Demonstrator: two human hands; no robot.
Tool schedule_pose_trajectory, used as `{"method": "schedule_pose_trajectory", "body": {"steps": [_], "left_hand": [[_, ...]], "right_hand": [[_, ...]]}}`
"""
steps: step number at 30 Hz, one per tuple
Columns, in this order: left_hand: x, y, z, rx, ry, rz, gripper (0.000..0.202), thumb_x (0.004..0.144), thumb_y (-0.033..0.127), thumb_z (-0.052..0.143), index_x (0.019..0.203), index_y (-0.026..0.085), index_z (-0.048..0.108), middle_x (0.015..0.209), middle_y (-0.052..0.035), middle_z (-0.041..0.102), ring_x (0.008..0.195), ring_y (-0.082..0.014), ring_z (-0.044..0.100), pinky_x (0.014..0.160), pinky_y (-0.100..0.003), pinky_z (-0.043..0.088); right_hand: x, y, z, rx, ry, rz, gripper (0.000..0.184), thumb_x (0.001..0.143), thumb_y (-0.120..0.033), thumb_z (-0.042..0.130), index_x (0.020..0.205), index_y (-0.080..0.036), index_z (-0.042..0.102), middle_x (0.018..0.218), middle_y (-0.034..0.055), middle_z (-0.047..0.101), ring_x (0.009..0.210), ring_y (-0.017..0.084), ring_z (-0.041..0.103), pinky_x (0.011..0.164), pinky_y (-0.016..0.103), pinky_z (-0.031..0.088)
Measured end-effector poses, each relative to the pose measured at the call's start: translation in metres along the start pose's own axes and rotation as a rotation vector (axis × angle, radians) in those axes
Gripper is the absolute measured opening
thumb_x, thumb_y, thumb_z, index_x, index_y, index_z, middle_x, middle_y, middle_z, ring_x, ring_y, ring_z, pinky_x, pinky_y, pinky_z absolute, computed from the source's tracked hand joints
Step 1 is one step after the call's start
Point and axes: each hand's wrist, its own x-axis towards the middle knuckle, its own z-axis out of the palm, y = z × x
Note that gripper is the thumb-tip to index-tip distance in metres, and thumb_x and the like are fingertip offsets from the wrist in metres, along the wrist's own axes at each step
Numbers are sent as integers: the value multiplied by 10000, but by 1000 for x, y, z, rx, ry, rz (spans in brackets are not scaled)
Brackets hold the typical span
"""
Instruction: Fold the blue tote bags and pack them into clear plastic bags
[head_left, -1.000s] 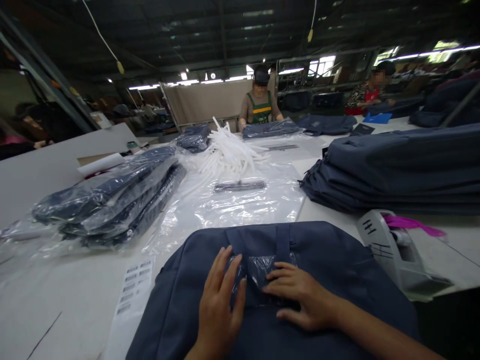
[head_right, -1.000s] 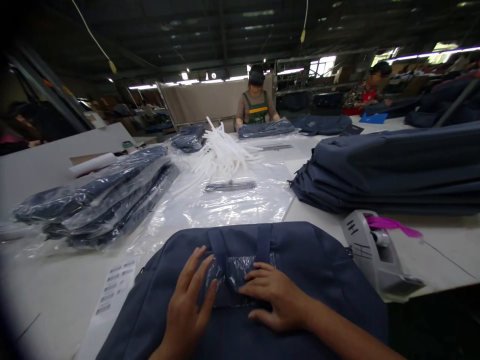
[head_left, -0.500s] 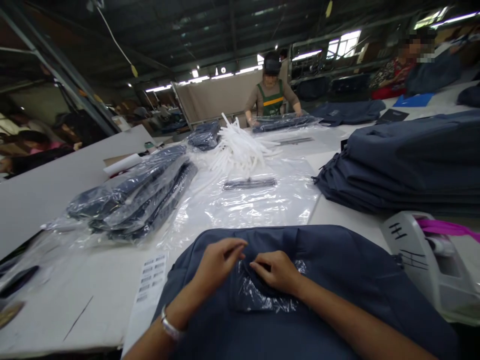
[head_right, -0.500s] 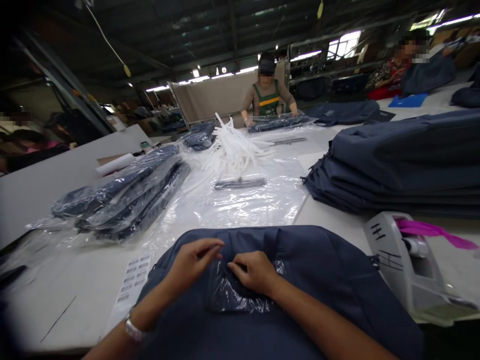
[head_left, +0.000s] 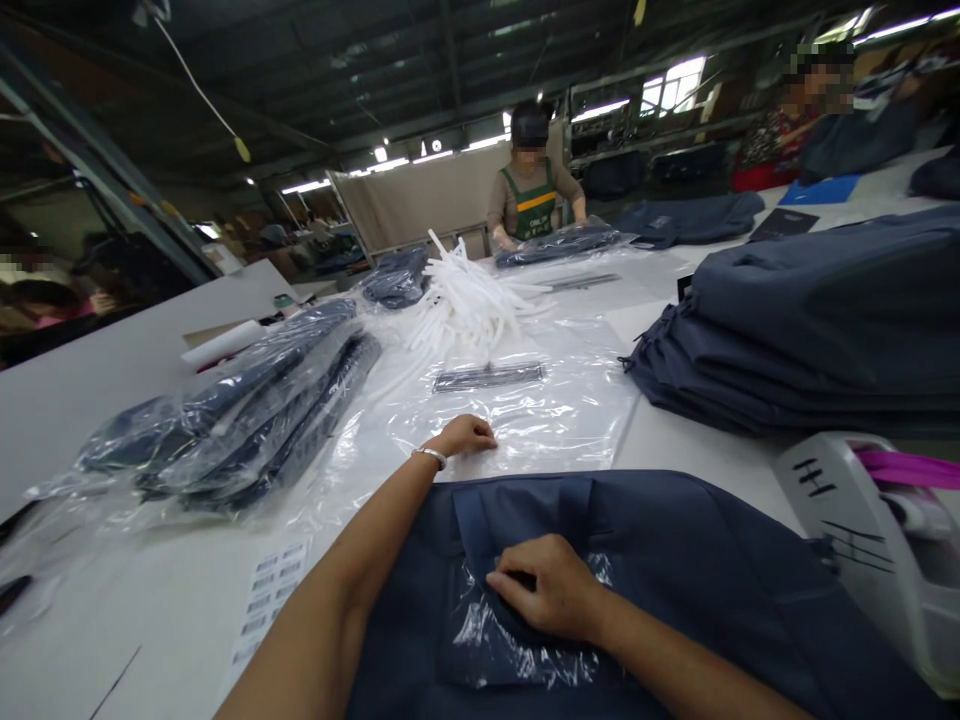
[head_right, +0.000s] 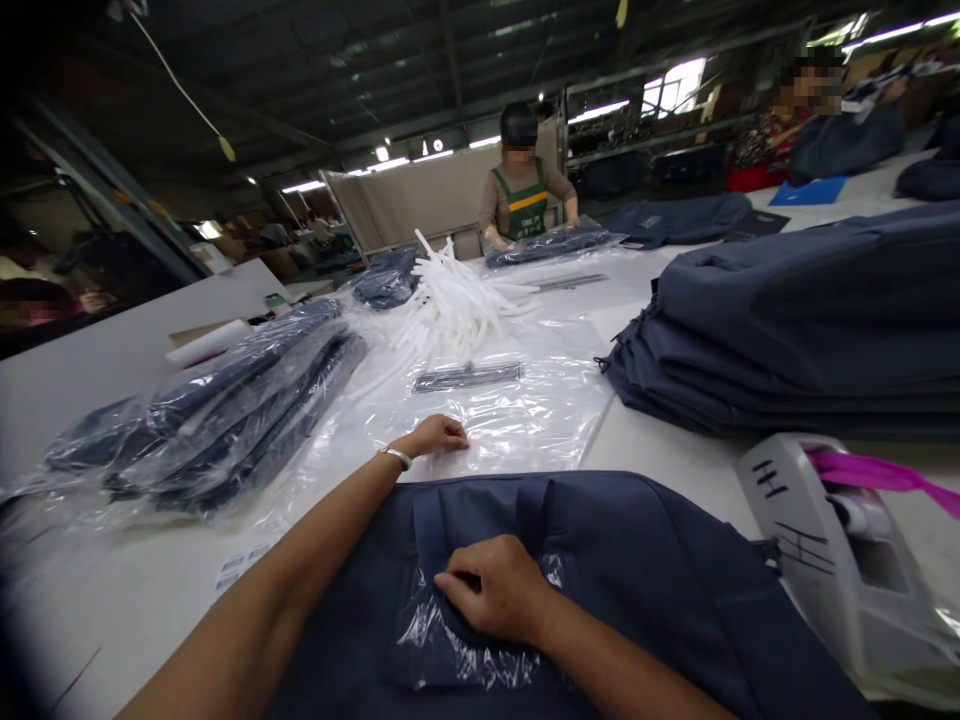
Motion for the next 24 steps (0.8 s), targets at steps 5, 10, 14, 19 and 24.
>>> {"method": "schedule_pose_trajectory", "body": {"steps": [5,10,14,19,24], "left_hand": [[2,-1,-11,-23,-16,22,470,793,595,553,694,160,702,605,-3,652,591,-136,543,584,-238,395],[2,7,-11,-19,144,70,485,885,544,435,820,158,721,763,-38,705,688,-156,572,659,-255,411],[5,14,-13,-15,247,100,499,908,545,412,833,161,721,756,-35,691,684,-157,556,669,-266,399],[10,21,-23,-27,263,130,496,914,536,422,765,154,699,695,-18,665,646,-145,533,634,-261,387],[17,27,-34,-46,296,119,460,901,513,441,757,156,693,752,-40,708,701,-166,590,686,-266,426]], "right_hand": [[4,-11,-17,271,-24,61,324,957,-363,534,738,-188,698,669,7,695,590,135,630,595,234,441],[37,-1,-65,186,247,77,227,965,-321,528,885,-205,706,794,9,720,729,158,671,732,263,498],[86,35,-88,-84,321,76,139,908,-241,601,1012,-195,682,919,49,725,821,182,675,786,304,517],[131,68,-81,-580,92,-113,417,840,-159,703,1243,-190,601,1191,109,658,1101,252,584,925,379,473],[139,76,-88,-904,-36,-153,252,953,-104,483,1125,-164,657,1088,128,665,1037,245,575,869,369,432]]}}
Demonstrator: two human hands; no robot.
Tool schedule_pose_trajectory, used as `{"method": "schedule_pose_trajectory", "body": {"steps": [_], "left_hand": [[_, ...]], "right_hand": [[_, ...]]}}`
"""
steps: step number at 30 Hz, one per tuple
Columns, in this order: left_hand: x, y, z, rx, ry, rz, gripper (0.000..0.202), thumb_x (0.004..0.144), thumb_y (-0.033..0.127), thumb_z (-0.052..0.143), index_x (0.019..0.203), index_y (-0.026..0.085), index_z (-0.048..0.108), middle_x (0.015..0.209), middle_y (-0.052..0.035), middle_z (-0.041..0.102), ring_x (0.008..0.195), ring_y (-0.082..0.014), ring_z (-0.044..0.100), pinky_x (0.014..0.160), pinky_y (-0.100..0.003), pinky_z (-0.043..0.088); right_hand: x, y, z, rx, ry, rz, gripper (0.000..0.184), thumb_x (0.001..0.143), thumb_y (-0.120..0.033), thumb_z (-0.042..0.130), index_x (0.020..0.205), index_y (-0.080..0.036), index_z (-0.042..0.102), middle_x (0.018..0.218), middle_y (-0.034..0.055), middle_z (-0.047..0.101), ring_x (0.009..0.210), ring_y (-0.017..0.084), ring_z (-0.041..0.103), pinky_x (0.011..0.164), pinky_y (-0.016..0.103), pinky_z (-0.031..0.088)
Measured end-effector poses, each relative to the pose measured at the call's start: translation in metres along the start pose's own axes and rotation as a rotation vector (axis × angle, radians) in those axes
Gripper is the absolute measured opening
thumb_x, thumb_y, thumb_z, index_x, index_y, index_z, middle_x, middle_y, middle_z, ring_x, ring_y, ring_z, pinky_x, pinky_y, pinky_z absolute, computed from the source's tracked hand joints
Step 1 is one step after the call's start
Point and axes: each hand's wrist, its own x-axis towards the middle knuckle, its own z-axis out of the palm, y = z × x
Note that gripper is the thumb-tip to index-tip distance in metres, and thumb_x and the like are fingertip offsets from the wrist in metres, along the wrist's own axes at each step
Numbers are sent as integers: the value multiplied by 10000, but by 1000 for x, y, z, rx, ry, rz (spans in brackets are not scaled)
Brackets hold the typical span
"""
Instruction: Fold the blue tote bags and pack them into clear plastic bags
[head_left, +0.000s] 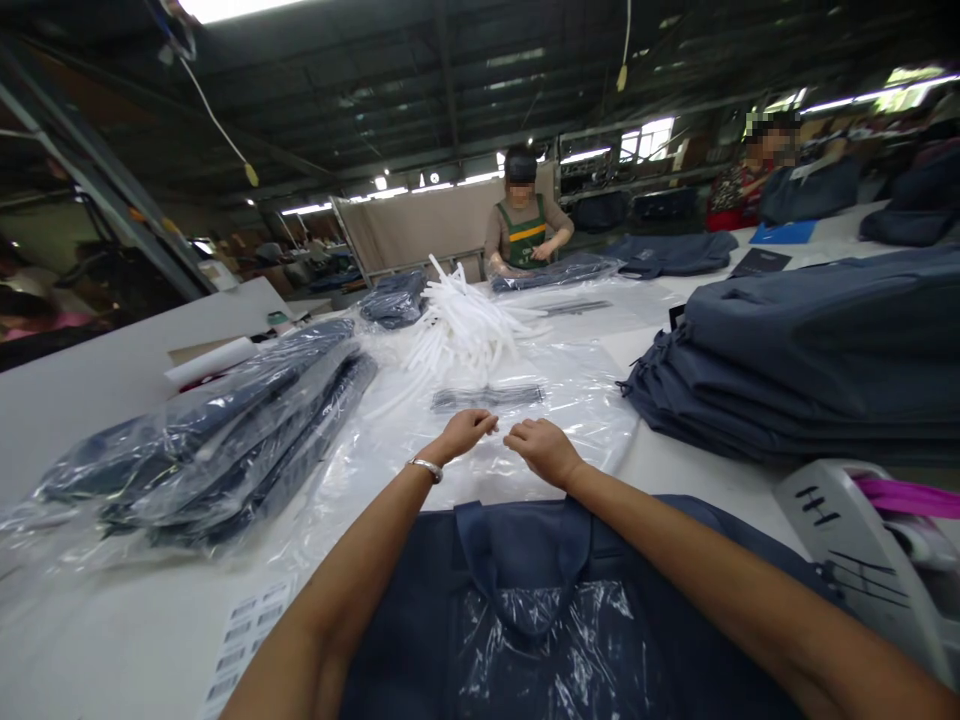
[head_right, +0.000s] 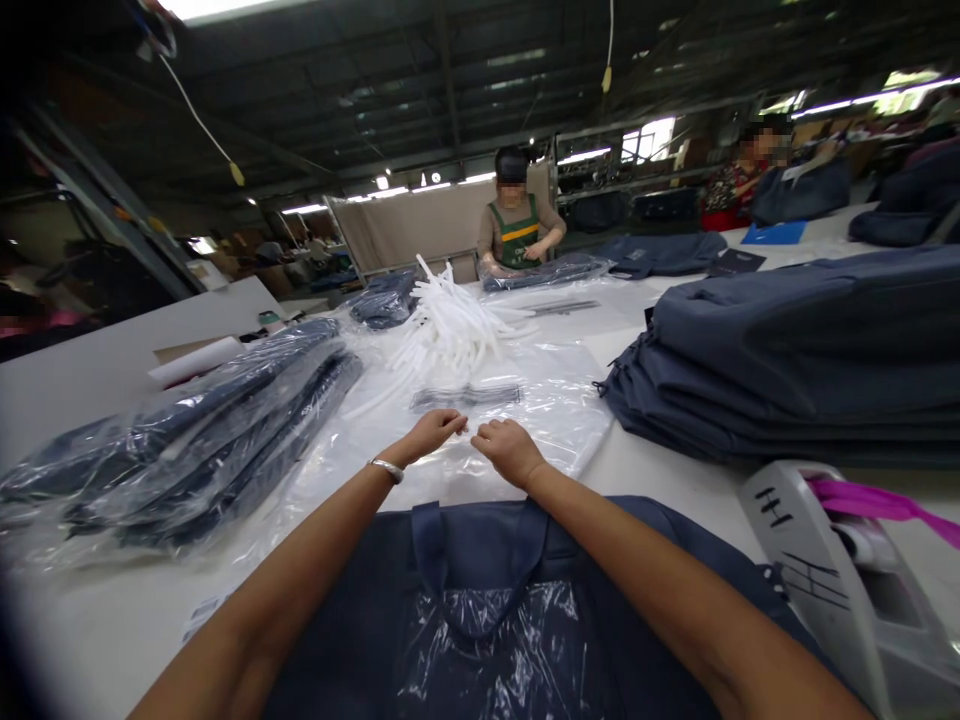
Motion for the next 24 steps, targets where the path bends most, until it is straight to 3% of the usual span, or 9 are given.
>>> {"method": "schedule_pose_trajectory", "body": {"steps": [5,8,10,12,14,16,19,21,24], "left_hand": [[20,7,-13,31,169,-48,438,910,478,407,776,167,685,785,-52,709,746,-190,613,697,-283,419],[30,17,-22,54,246,-32,435,923,475,397,783,173,677,758,-36,687,724,-178,599,678,-276,400],[30,24,-25,69,262,2,434,932,484,401,784,180,674,735,-18,673,695,-162,587,655,-266,387],[27,32,-26,90,270,32,446,943,501,399,793,184,675,715,-7,662,669,-152,575,637,-262,376],[19,38,-24,117,275,56,458,955,514,392,816,187,682,708,-6,656,660,-151,570,637,-264,374],[10,44,-21,144,268,80,435,954,518,420,860,194,694,740,-11,667,686,-153,581,660,-265,385],[-6,49,-18,205,213,145,344,874,511,601,1060,236,691,893,-14,693,789,-168,619,691,-265,402],[-18,48,-17,374,131,207,453,830,447,685,1249,293,607,1038,-13,687,877,-185,633,683,-266,412],[-41,36,-20,702,88,175,470,911,234,561,1368,320,489,1191,-32,644,979,-191,629,714,-274,444]], "right_hand": [[-6,0,4,24,-308,-87,155,889,-120,579,885,-181,722,918,87,706,895,209,631,716,286,432],[-11,-6,5,24,-340,-39,122,889,-207,624,821,-189,724,828,59,704,767,191,647,619,263,415],[-14,-9,0,21,-247,45,241,981,-308,506,943,-201,719,924,68,707,816,196,652,670,277,440],[-14,-9,-6,20,-8,173,341,1028,-374,393,1112,-205,677,1062,92,690,952,218,637,824,320,456],[-11,-6,-10,5,277,305,387,1004,-413,454,1305,-203,578,1260,127,624,1167,265,556,1026,403,378],[-8,2,-8,-25,428,395,617,928,-404,602,1478,-213,399,1496,152,434,1367,323,378,1137,500,248],[-5,23,3,-44,389,501,830,844,-236,670,1555,-226,242,1620,154,207,1430,355,275,1136,545,252],[-11,42,7,-35,331,544,815,813,-86,597,1548,-215,270,1610,146,244,1392,321,351,1105,473,338],[-35,74,3,-63,266,552,780,771,30,491,1505,-208,375,1562,118,353,1320,279,438,1040,381,425]]}}
